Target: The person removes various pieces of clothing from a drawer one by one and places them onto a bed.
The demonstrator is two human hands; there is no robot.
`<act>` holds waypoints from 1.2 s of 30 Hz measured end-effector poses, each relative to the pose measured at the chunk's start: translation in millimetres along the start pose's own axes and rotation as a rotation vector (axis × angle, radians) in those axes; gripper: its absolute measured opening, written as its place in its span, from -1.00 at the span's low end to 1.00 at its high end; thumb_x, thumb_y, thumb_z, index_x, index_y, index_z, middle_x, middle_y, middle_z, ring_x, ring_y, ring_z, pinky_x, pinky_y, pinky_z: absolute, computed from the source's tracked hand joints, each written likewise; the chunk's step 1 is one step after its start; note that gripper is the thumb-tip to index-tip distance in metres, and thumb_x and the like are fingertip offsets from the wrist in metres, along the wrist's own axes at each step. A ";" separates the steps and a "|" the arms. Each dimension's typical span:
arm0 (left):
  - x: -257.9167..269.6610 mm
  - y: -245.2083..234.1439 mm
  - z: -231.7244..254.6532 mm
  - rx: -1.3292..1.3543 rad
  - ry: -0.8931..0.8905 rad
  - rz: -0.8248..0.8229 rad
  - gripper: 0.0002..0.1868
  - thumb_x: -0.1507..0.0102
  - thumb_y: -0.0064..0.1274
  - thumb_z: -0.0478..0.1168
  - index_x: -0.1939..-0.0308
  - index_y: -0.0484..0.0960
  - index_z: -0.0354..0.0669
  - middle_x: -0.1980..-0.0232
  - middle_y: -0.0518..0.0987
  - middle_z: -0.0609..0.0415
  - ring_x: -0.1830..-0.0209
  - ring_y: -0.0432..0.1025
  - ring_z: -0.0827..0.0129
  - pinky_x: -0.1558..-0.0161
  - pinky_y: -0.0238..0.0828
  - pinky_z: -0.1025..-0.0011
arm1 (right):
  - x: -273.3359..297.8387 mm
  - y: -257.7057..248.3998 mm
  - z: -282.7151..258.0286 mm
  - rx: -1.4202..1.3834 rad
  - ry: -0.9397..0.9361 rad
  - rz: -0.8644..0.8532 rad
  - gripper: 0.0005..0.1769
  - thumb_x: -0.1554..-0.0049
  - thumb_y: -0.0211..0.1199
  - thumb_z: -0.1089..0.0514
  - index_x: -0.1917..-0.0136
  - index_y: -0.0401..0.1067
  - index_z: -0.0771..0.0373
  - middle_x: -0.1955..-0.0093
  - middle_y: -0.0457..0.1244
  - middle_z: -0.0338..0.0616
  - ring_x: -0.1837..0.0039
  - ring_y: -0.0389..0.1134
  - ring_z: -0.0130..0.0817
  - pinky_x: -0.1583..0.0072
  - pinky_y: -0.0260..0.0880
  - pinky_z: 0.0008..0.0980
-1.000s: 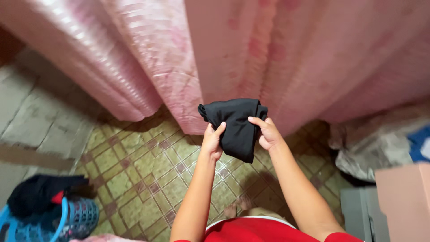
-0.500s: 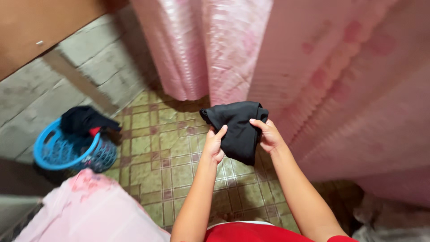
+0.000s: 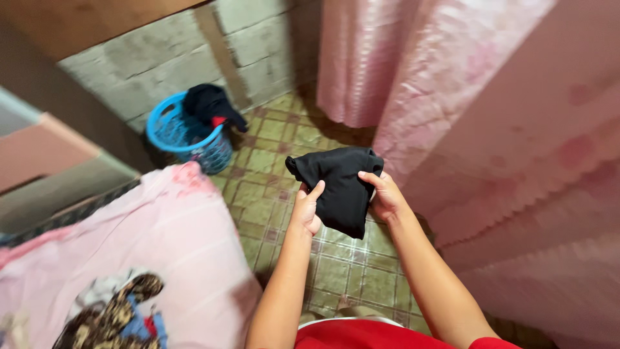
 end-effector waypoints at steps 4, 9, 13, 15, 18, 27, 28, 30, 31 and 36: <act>20.7 -40.1 34.9 -0.027 0.105 0.061 -0.40 -0.29 0.12 -0.29 -0.43 0.36 -0.18 -0.36 0.50 -0.03 -0.34 0.41 0.15 -0.33 0.36 0.16 | -17.0 40.9 30.8 0.049 0.013 -0.060 -0.66 -0.05 0.38 0.18 -0.13 0.52 0.20 -0.14 0.40 -0.23 -0.22 0.39 -0.34 -0.28 0.37 -0.19; 55.6 -98.4 87.6 0.009 0.192 0.158 -0.40 -0.29 0.15 -0.24 -0.41 0.38 -0.18 -0.36 0.49 -0.03 -0.36 0.38 0.14 -0.33 0.35 0.15 | -26.1 108.4 83.8 0.014 0.124 -0.185 -0.70 -0.08 0.35 0.20 -0.11 0.52 0.22 -0.09 0.41 -0.19 -0.16 0.42 -0.29 -0.26 0.40 -0.22; 96.6 -145.9 129.6 0.058 0.243 0.235 -0.38 -0.27 0.16 -0.20 -0.41 0.37 -0.11 -0.37 0.48 0.02 -0.38 0.37 0.18 -0.34 0.34 0.15 | -29.2 166.1 131.2 0.036 0.196 -0.288 -0.72 -0.10 0.34 0.19 -0.10 0.51 0.25 -0.10 0.41 -0.17 -0.15 0.42 -0.28 -0.25 0.40 -0.21; 115.3 -167.1 149.5 0.064 0.282 0.278 -0.38 -0.27 0.16 -0.20 -0.41 0.38 -0.14 -0.37 0.49 0.01 -0.38 0.37 0.17 -0.34 0.34 0.14 | -30.0 193.9 153.1 0.038 0.212 -0.350 -0.74 -0.12 0.33 0.19 -0.10 0.51 0.25 -0.10 0.40 -0.16 -0.15 0.41 -0.29 -0.26 0.40 -0.23; 141.2 -199.5 178.8 0.095 0.337 0.318 -0.39 -0.26 0.17 -0.20 -0.39 0.39 -0.15 -0.36 0.49 0.01 -0.37 0.37 0.16 -0.34 0.34 0.13 | -30.3 237.2 186.3 0.062 0.269 -0.382 -0.74 -0.12 0.32 0.19 -0.09 0.51 0.26 -0.10 0.40 -0.16 -0.15 0.42 -0.29 -0.25 0.41 -0.24; 234.5 -290.0 258.6 0.176 0.507 0.493 -0.41 -0.24 0.18 -0.19 -0.36 0.42 -0.07 -0.35 0.49 0.03 -0.36 0.37 0.16 -0.32 0.35 0.09 | -20.8 366.1 294.7 0.122 0.407 -0.581 -0.74 -0.12 0.32 0.20 -0.10 0.49 0.26 -0.07 0.40 -0.17 -0.12 0.41 -0.29 -0.23 0.41 -0.24; 247.7 -299.7 264.2 0.172 0.504 0.553 -0.41 -0.24 0.17 -0.18 -0.36 0.43 -0.04 -0.35 0.50 0.07 -0.36 0.38 0.17 -0.30 0.36 0.08 | -18.5 377.5 307.8 0.132 0.427 -0.605 -0.74 -0.12 0.32 0.20 -0.10 0.49 0.26 -0.07 0.40 -0.17 -0.12 0.41 -0.29 -0.23 0.41 -0.24; 268.7 -316.8 272.9 0.171 0.564 0.590 -0.41 -0.25 0.18 -0.18 -0.37 0.44 -0.07 -0.35 0.50 0.06 -0.36 0.38 0.18 -0.31 0.34 0.10 | -14.6 397.8 331.2 0.184 0.425 -0.637 -0.73 -0.11 0.32 0.21 -0.10 0.50 0.27 -0.07 0.40 -0.17 -0.13 0.42 -0.29 -0.24 0.41 -0.25; 278.2 -325.2 277.1 0.160 0.599 0.606 -0.41 -0.26 0.19 -0.19 -0.38 0.44 -0.09 -0.35 0.50 0.05 -0.36 0.38 0.18 -0.33 0.33 0.13 | -11.8 408.2 343.3 0.193 0.441 -0.661 -0.73 -0.11 0.32 0.21 -0.10 0.50 0.27 -0.07 0.40 -0.17 -0.13 0.42 -0.29 -0.24 0.41 -0.25; 322.6 -353.9 292.6 0.202 0.696 0.713 -0.41 -0.23 0.19 -0.22 -0.35 0.43 -0.08 -0.33 0.51 0.05 -0.32 0.39 0.16 -0.29 0.37 0.10 | 5.2 454.4 383.4 0.263 0.527 -0.757 -0.73 -0.12 0.32 0.21 -0.09 0.51 0.32 -0.08 0.41 -0.12 -0.14 0.42 -0.28 -0.26 0.40 -0.25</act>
Point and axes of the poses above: each hand's wrist, its own x-axis away from the middle knuckle, its own y-axis out of the palm, z = x × y, the point moved 2 cm from there along -x, towards the middle knuckle
